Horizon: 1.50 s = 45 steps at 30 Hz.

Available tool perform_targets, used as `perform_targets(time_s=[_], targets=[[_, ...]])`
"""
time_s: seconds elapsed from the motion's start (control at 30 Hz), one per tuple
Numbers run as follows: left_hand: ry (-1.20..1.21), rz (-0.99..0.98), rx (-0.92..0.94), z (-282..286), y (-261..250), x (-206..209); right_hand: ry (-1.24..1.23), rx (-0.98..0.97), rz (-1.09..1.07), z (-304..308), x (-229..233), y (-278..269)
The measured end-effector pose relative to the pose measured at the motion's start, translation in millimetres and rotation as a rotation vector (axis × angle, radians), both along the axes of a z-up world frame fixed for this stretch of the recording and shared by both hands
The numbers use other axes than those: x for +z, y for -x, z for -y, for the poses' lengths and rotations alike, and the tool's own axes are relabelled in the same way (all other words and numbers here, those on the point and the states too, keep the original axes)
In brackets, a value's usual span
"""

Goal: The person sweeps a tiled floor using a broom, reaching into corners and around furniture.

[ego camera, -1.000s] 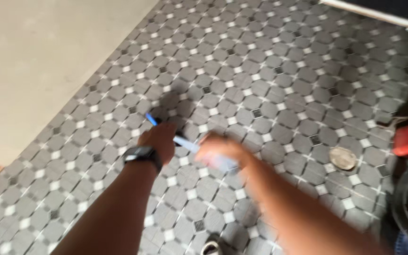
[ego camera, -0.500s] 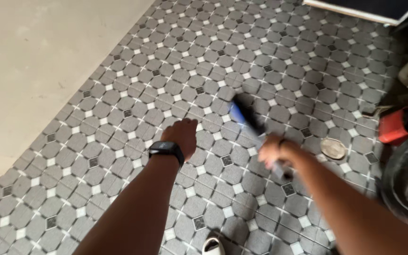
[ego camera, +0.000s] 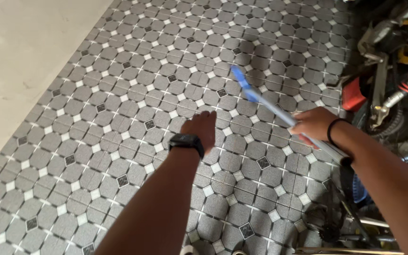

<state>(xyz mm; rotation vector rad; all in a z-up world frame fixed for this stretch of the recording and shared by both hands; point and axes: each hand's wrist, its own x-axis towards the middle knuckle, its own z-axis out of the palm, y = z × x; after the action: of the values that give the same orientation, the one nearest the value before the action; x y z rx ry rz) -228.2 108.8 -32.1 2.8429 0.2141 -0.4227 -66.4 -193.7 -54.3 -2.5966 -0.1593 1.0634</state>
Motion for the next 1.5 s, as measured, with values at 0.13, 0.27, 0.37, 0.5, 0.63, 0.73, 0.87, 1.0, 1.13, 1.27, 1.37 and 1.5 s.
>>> perform_targets(time_s=[0.13,0.27,0.37,0.5,0.63,0.73,0.87,1.0,1.13,1.27,1.37,1.5], targets=[[0.003,-0.069,-0.067,24,8,2,0.441,0.685,0.139,32,-92,-36],[0.034,0.034,-0.108,36,11,-9,0.312,0.374,-0.062,6,-82,9],[0.026,0.048,-0.146,37,8,-14,0.008,-0.064,-0.213,-13,-16,62],[0.031,0.049,-0.167,38,1,-9,-0.301,-0.165,-0.403,-6,51,83],[0.02,0.065,-0.209,44,1,-5,-0.157,-0.334,-0.194,26,58,99],[0.056,0.096,-0.209,58,-6,-7,-0.07,-0.391,-0.084,44,41,84],[0.188,0.219,-0.224,92,-5,-20,-0.025,-0.52,-0.138,59,8,87],[0.135,0.133,-0.365,123,-1,-19,-0.079,-0.268,-0.28,76,21,108],[0.194,0.202,-0.42,148,-4,-9,-0.114,-0.593,-0.28,131,84,117],[0.181,0.143,-0.482,162,-15,2,-0.07,-0.655,-0.168,147,58,119],[0.198,0.181,-0.498,167,-15,2,-0.032,-0.745,-0.126,134,-9,133],[0.179,0.224,-0.576,164,-12,-7,-0.08,-0.655,-0.219,128,-29,152]])
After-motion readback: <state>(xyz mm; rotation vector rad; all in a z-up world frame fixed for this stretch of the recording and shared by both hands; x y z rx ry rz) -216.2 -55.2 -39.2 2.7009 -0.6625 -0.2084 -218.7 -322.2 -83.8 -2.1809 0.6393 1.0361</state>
